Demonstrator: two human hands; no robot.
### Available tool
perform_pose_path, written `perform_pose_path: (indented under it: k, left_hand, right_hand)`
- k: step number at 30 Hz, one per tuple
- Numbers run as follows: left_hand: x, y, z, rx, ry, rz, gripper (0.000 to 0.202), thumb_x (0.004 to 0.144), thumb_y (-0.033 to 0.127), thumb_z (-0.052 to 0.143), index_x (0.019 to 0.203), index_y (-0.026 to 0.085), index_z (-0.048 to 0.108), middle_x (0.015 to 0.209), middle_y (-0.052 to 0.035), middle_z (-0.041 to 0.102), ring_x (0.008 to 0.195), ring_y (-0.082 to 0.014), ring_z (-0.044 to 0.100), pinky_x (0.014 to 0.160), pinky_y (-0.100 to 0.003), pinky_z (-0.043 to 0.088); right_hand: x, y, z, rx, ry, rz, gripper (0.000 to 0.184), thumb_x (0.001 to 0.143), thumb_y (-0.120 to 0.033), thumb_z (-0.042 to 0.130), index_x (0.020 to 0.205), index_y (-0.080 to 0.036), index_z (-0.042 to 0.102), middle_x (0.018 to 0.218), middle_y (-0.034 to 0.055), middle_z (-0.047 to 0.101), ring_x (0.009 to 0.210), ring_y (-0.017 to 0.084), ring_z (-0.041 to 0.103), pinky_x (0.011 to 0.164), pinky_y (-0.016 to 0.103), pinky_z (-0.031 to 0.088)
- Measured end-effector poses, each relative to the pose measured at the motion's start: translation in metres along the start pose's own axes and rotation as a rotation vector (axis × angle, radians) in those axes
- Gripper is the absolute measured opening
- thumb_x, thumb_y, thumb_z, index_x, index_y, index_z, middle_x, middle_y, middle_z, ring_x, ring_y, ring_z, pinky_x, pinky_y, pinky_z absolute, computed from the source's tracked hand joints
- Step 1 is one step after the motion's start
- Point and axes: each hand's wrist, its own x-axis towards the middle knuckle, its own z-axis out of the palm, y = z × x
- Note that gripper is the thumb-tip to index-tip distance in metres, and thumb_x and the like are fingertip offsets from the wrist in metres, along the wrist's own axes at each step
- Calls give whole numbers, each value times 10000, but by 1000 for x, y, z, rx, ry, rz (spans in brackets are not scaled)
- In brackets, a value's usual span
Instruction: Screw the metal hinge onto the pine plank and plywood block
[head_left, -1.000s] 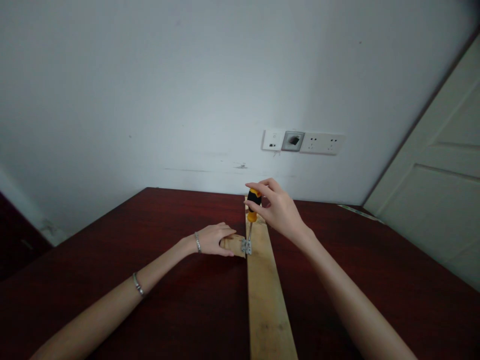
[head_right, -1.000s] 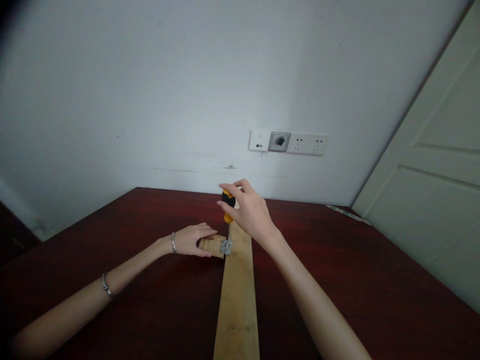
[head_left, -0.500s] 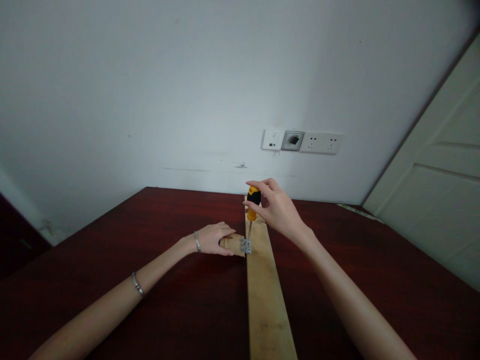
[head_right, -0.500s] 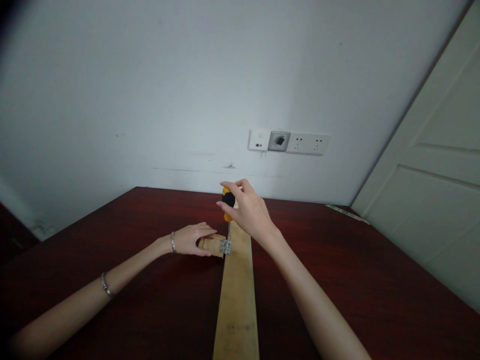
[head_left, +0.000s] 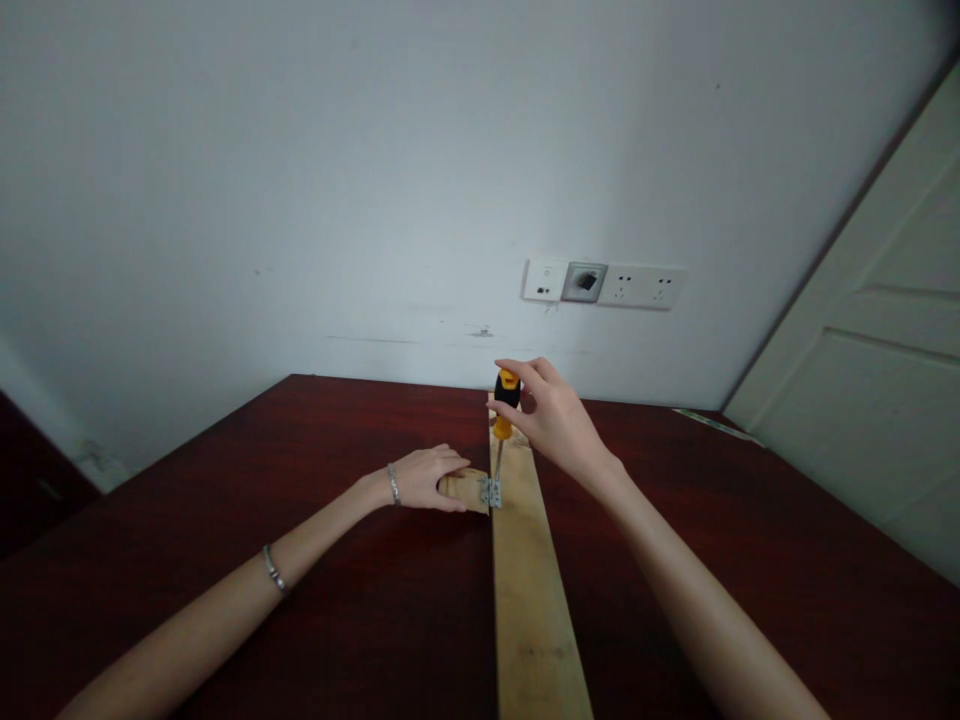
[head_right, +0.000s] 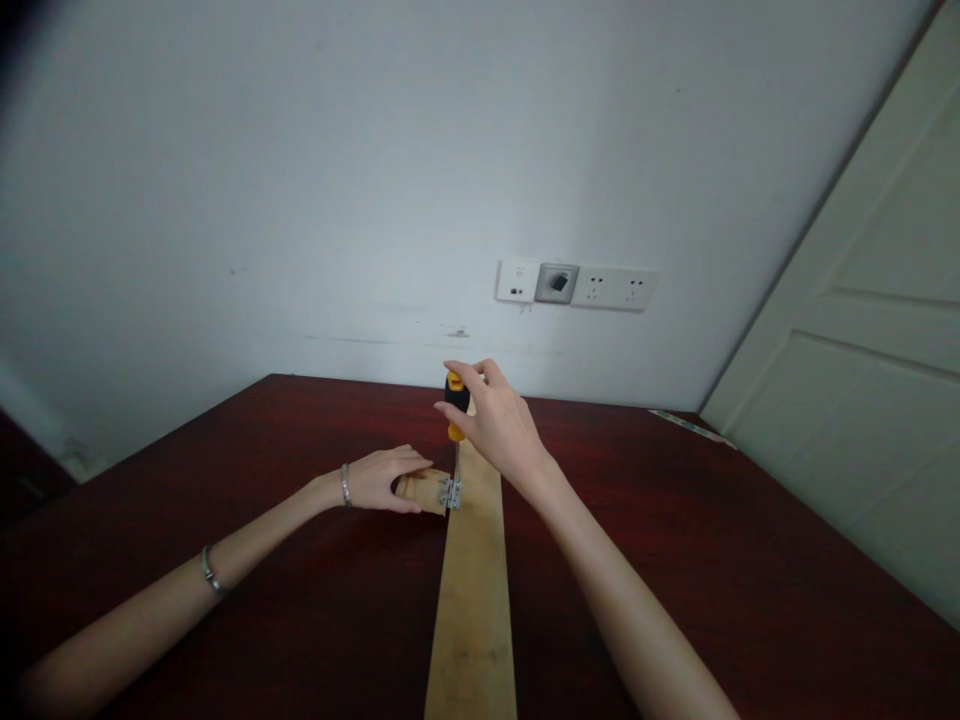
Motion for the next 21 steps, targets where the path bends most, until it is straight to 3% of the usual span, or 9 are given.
perform_pose_path:
  k: [8,15,21]
  left_hand:
    - [0,-3,3,-16,8,8,622,711,515,669,1194,146,537,1066,-105,610,982,-248,554,857,-337,455]
    - [0,0,0,1,-27,-16,624,715,494,674,1204,133,530,1090,-110,606,998,-250,547,880,-343,451]
    - [0,1,0,-2,-27,-15,625,710,489,681,1200,133,529,1082,-112,607,995,-251,550,872,-343,455]
  right_hand:
    - [1,1,1,43,21,35,515,770,-196,541,1278,-219,458,1064,94,586,864,217,601,739,368,513]
    - [0,-2,-2,18,4,35,398,793,-336,594,1180,-250,560,996,77,579,835,210,611,768,375,503]
    - [0,-5,-3,72,26,-22,487,780,-149,529,1258,-236,502,965,63,605,880,198,594,836,361,475]
